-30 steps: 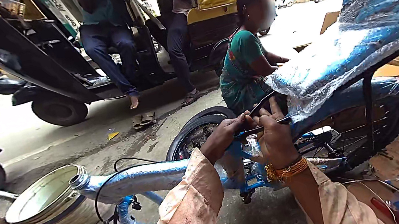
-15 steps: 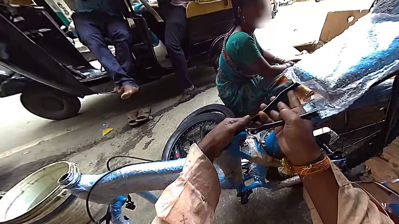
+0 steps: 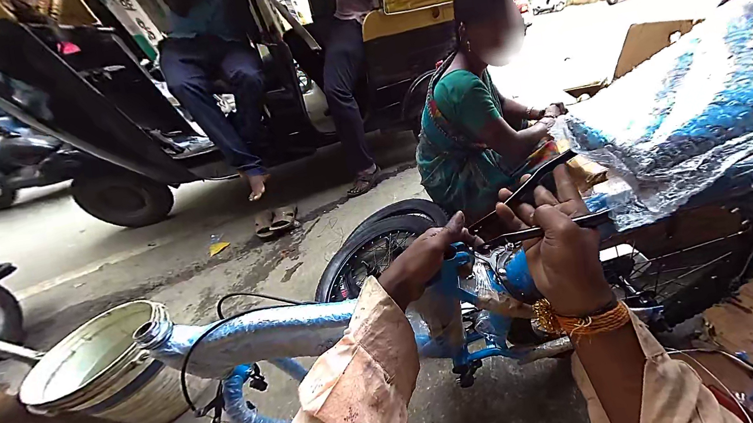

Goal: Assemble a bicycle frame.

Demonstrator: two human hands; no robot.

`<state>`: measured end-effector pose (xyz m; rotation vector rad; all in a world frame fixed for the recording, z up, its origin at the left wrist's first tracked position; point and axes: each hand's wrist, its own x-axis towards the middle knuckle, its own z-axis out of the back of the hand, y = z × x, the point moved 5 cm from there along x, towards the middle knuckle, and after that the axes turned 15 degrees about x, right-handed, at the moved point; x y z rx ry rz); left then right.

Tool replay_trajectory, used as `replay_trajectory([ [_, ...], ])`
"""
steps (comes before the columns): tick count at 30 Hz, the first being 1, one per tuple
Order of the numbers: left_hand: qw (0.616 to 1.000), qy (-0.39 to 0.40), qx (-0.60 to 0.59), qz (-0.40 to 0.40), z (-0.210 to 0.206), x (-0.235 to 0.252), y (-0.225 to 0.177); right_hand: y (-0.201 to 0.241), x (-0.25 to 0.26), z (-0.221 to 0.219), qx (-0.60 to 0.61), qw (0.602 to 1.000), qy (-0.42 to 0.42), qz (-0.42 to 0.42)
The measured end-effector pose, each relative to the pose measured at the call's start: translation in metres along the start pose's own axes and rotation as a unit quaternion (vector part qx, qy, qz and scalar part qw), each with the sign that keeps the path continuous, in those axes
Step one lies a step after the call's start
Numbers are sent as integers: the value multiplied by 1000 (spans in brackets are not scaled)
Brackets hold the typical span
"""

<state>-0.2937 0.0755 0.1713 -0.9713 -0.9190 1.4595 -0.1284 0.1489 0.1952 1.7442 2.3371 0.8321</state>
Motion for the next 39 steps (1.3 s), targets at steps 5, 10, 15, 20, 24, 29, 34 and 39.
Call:
replay_trajectory([
  [5,1000,-8,-2,20,0,0,-2,-12,-3,-1,4,1000,-4,-27],
  [10,1000,-1,4,-3,-1,-3,-5,-15,-16,-9,-12,999,13,-41],
  [15,999,-23,10,-28,-1,-5,-6,-13,-21,-9,-14,999,17,-45],
  [20,998,-42,3,-46,2,-7,-8,-18,-12,-12,22,999,23,-16],
  [24,997,-64,17,-44,0,-4,-9,-14,-18,-12,-16,999,5,-45],
  [29,994,-87,-4,-61,2,-8,-11,-16,-18,-16,6,999,30,-28],
  [34,994,-92,-19,-58,2,-10,-13,-23,-13,-15,22,999,30,-13],
  [39,994,-99,16,-43,-2,-14,-19,-22,-16,-7,3,999,9,-43],
])
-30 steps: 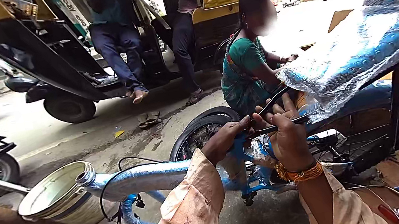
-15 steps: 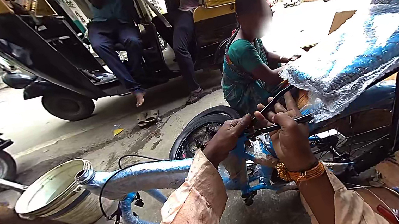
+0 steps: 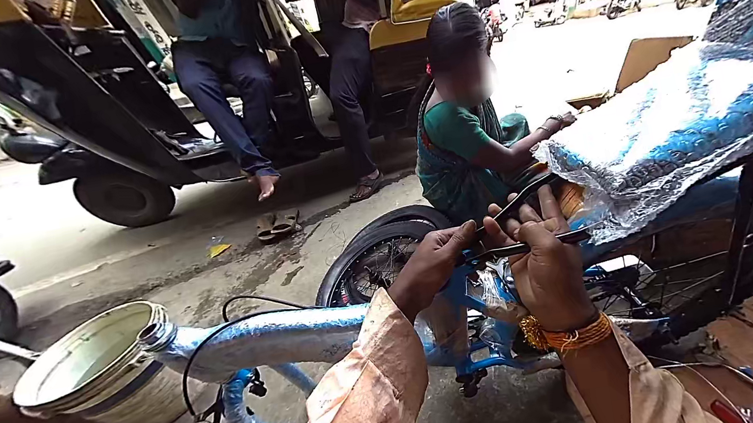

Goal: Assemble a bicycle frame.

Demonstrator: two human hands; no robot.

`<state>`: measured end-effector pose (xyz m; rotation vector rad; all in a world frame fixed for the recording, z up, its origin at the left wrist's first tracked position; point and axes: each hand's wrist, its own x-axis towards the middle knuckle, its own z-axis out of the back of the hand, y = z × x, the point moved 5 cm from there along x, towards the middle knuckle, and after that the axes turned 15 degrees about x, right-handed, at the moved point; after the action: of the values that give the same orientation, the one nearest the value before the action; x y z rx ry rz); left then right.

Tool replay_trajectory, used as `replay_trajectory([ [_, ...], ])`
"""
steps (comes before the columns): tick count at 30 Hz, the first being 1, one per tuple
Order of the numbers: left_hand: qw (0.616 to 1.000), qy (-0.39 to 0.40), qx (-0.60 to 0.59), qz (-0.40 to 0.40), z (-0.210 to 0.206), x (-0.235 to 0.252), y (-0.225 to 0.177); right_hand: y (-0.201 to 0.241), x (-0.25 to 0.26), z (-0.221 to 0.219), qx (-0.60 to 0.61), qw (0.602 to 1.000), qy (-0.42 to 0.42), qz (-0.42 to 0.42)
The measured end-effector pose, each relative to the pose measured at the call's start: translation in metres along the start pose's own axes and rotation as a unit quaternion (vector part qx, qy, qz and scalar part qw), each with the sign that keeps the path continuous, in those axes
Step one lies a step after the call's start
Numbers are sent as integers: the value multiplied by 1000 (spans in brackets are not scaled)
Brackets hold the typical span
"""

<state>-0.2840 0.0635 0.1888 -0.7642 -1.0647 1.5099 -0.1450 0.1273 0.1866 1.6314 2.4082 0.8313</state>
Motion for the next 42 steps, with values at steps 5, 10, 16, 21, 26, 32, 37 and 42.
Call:
replay_trajectory([
  [5,999,43,6,10,2,12,11,-6,9,7,50,998,-25,8],
  [10,998,56,15,12,3,15,11,-9,4,10,43,998,-39,-4],
  [16,996,88,3,22,2,14,13,-19,1,10,66,997,-34,-1],
  [21,995,99,-13,21,1,13,16,-20,4,2,62,998,-30,-11],
  [26,995,98,-10,21,0,15,14,-15,6,9,58,997,-46,-10],
  [32,995,102,-13,20,-4,15,16,-15,5,14,49,998,-38,-7],
  [37,995,82,33,36,-2,13,14,-8,2,21,-5,999,-2,-40],
  [42,993,117,14,-1,11,22,35,19,-18,47,-97,989,72,-88],
])
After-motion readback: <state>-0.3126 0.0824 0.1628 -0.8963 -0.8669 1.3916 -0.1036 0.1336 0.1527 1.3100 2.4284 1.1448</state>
